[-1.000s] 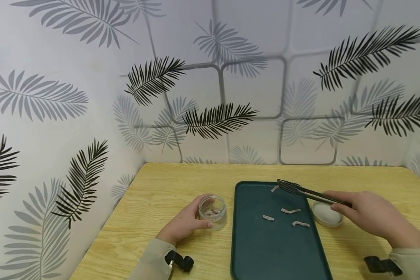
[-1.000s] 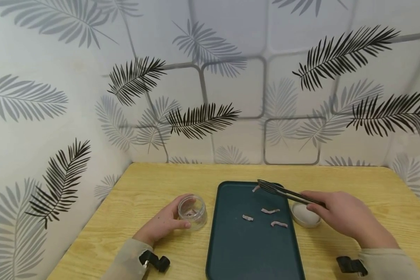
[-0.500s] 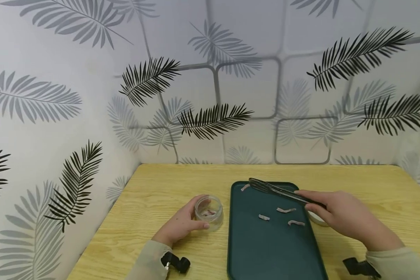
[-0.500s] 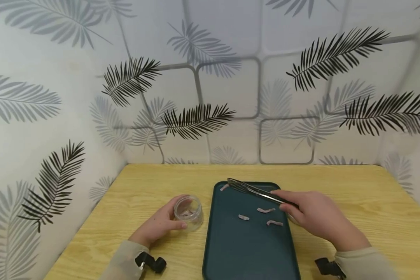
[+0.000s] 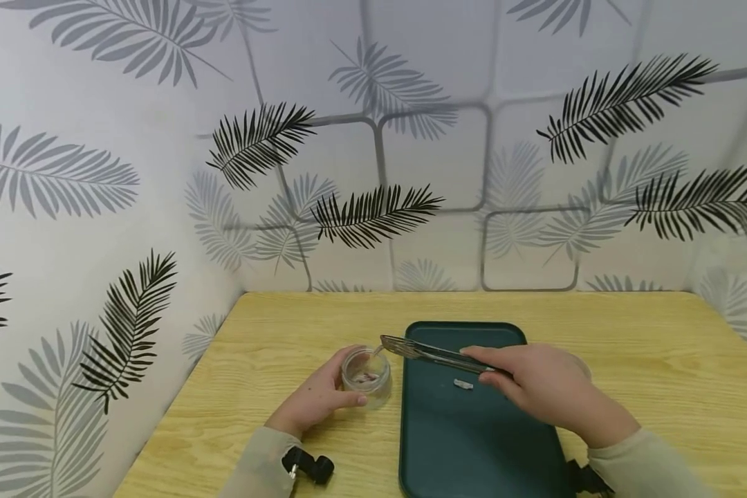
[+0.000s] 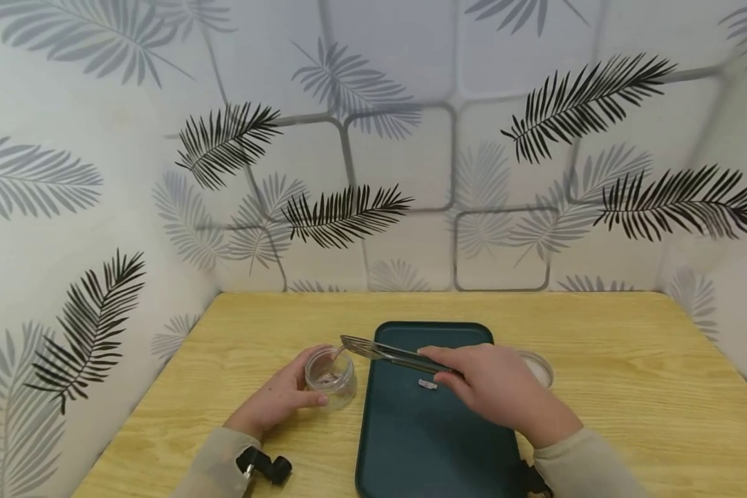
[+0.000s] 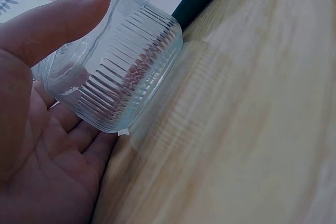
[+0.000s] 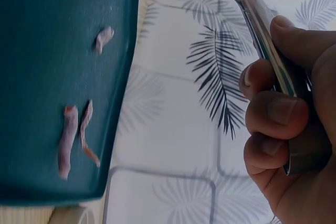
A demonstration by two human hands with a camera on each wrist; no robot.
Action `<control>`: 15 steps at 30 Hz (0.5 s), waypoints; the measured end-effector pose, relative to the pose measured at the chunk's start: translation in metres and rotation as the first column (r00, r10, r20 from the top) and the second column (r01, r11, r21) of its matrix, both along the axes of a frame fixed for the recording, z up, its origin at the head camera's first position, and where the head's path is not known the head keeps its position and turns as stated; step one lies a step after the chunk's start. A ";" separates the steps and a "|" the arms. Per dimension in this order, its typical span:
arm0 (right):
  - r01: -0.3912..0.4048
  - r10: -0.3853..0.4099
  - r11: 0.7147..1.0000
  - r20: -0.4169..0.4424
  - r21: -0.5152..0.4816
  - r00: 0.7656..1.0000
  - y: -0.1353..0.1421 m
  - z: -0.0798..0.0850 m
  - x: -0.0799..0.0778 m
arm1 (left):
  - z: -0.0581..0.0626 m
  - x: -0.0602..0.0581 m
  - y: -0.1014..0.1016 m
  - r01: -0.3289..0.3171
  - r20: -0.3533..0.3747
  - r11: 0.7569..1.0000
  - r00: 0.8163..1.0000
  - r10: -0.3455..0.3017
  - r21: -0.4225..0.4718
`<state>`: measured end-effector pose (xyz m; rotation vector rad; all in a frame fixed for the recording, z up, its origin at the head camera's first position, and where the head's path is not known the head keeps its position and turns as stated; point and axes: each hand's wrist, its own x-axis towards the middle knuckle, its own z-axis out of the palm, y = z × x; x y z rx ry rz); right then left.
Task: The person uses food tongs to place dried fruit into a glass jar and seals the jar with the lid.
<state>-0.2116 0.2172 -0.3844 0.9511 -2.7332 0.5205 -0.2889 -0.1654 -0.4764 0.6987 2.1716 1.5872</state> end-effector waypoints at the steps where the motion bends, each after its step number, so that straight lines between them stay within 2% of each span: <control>1: -0.006 0.006 1.000 -0.005 0.006 1.000 -0.004 -0.001 -0.001 | 0.000 0.000 -0.001 -0.004 -0.004 1.000 1.000 0.004 -0.005; 5: -0.042 0.042 0.999 -0.013 -0.009 0.999 -0.016 -0.005 -0.005 | -0.001 0.001 -0.002 -0.009 -0.003 1.000 1.000 0.009 -0.009; 10: -0.050 0.050 0.999 -0.053 -0.001 0.997 -0.025 -0.005 -0.008 | -0.001 0.002 -0.002 -0.024 0.013 1.000 1.000 0.024 -0.009; 15: -0.029 0.029 1.000 0.004 0.010 1.000 -0.028 0.000 -0.007 | -0.002 -0.001 -0.003 -0.021 0.011 1.000 1.000 0.021 -0.007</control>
